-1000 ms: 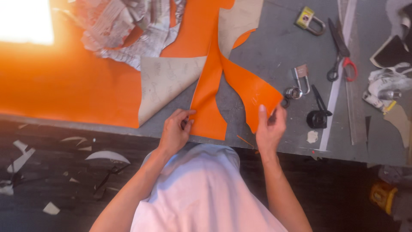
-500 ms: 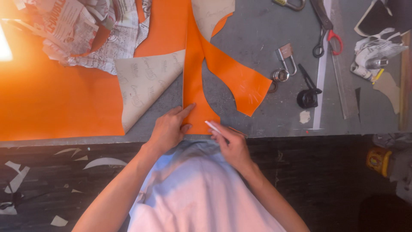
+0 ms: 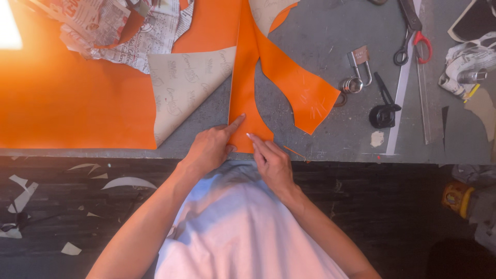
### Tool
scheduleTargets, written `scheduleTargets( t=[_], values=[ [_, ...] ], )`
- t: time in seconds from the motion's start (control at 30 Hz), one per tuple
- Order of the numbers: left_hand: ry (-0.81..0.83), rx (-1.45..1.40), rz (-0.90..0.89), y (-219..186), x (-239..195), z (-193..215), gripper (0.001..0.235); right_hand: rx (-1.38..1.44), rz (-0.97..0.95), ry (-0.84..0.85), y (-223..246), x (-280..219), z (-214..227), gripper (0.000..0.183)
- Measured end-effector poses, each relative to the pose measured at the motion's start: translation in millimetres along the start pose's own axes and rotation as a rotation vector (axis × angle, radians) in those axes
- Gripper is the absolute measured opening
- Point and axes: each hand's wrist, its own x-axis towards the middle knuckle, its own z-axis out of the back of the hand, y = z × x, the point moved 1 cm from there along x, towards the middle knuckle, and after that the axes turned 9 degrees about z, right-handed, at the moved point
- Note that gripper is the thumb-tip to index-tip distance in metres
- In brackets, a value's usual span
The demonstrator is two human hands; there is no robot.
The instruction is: The person marks an orange sheet with a white pen, then places and smooths torn newspaper strips onto the sheet. They use a tape measure and a metal ruler to measure and mark lines on the orange sheet, then use a lock and a small metal ring as weights to hold the newspaper in place while marking.
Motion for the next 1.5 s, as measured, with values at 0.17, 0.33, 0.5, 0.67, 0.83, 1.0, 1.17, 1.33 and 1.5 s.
scheduleTargets(
  t=[0.17,0.33,0.5,0.67,0.83,1.0,1.17,1.33,1.5],
  values=[
    [-0.002,0.003,0.001,2.7,-1.8,2.8,0.091,0.039,0.046,0.025,5.0,-7.6,-4.2,0.036],
    [0.026,0.024,0.031,1.7,-1.6,1.5,0.090,0.017,0.077,-0.025,5.6,-11.4,0.5,0.032],
    [-0.005,-0.018,-0.010,-1.2,0.5,1.6,0.091,0.097,-0.043,-0.019,1.9,-9.9,10.2,0.028],
    [0.010,-0.012,0.012,1.1,-1.4,1.4,0.090,0.091,-0.129,-0.035,-0.6,-4.7,13.7,0.031],
    [0.036,0.003,0.038,-0.1,-2.1,2.4,0.090,0.111,-0.097,-0.045,0.6,-2.0,15.5,0.031],
    [0.038,-0.002,0.032,-0.3,-1.0,3.8,0.091,0.053,-0.001,-0.051,1.6,1.7,14.9,0.027],
    [0.012,-0.020,0.020,-0.2,0.4,2.7,0.089,0.044,-0.180,-0.018,-3.5,4.4,12.8,0.027],
    [0.021,-0.003,0.030,-0.6,-3.0,3.7,0.090,0.012,-0.059,0.007,-2.1,-2.9,14.5,0.025],
    [0.038,0.033,0.040,0.3,-3.3,4.3,0.090,0.116,-0.190,0.092,1.5,-7.9,19.0,0.021]
  ],
)
